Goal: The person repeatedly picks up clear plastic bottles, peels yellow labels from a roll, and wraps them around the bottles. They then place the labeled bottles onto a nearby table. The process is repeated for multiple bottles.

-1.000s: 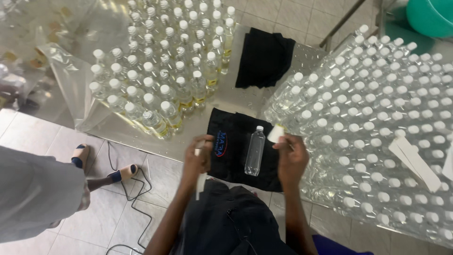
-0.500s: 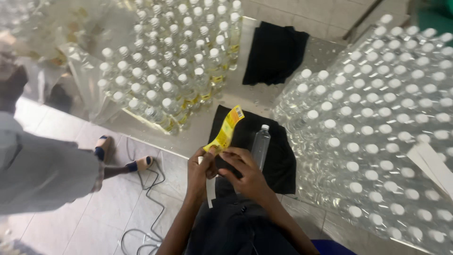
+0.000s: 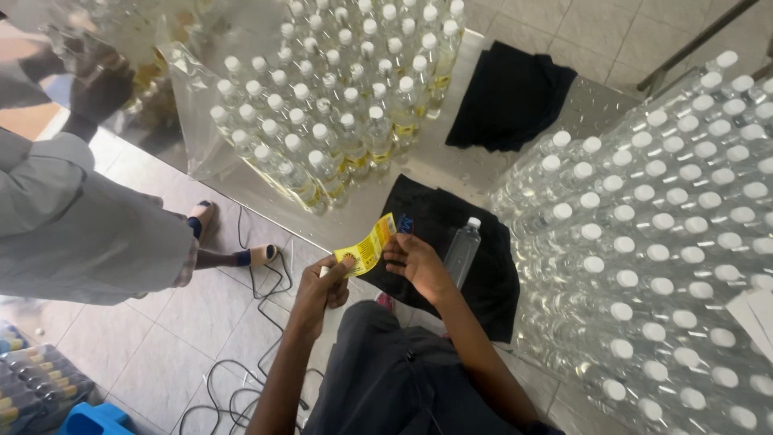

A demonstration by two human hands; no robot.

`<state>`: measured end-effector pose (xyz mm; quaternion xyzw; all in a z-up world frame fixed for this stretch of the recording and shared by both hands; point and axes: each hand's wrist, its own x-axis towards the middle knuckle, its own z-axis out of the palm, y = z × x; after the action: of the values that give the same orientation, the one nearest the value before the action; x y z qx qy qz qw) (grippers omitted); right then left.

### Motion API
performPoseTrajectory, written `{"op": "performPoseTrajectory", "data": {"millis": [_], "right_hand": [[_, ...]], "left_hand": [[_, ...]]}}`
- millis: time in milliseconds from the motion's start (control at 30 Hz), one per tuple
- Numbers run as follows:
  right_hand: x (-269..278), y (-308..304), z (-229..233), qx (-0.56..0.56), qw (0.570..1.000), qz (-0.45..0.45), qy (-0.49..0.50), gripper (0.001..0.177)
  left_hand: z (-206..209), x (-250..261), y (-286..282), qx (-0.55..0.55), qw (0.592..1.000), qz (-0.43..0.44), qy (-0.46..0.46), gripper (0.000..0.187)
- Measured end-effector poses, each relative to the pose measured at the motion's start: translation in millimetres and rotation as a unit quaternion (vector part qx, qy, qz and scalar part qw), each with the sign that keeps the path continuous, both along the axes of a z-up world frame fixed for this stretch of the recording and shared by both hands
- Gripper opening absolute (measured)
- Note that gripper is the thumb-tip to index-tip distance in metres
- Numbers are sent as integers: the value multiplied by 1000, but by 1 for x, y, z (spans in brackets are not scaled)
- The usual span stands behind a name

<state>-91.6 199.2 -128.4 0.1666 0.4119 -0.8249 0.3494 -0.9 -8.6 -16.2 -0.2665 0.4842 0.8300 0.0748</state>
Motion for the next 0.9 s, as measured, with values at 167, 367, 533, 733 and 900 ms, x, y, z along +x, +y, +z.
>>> {"op": "performPoseTrajectory", "data": {"millis": [167,367,533,733,900], "right_hand": [[0,3,-54,-55,995,-70,-40,23],[15,40,-94,-32,997,-73,-12,29],[42,86,-40,187,970,-123,91,57],[58,143,-21,346,918,-152,122,54],[68,155,-43,404,893,-165,108,51]], "left_hand": [[-4,-4,-3,1,997,-61,-39,19],[-17,-20,-4,-3,994,-85,-68,16],[-58,-45,22,-136,979,-126,-88,24],[-89,-50,88,-252,939,-229,-46,39],[-159,-65,115,-312,907,-281,-40,40]]}}
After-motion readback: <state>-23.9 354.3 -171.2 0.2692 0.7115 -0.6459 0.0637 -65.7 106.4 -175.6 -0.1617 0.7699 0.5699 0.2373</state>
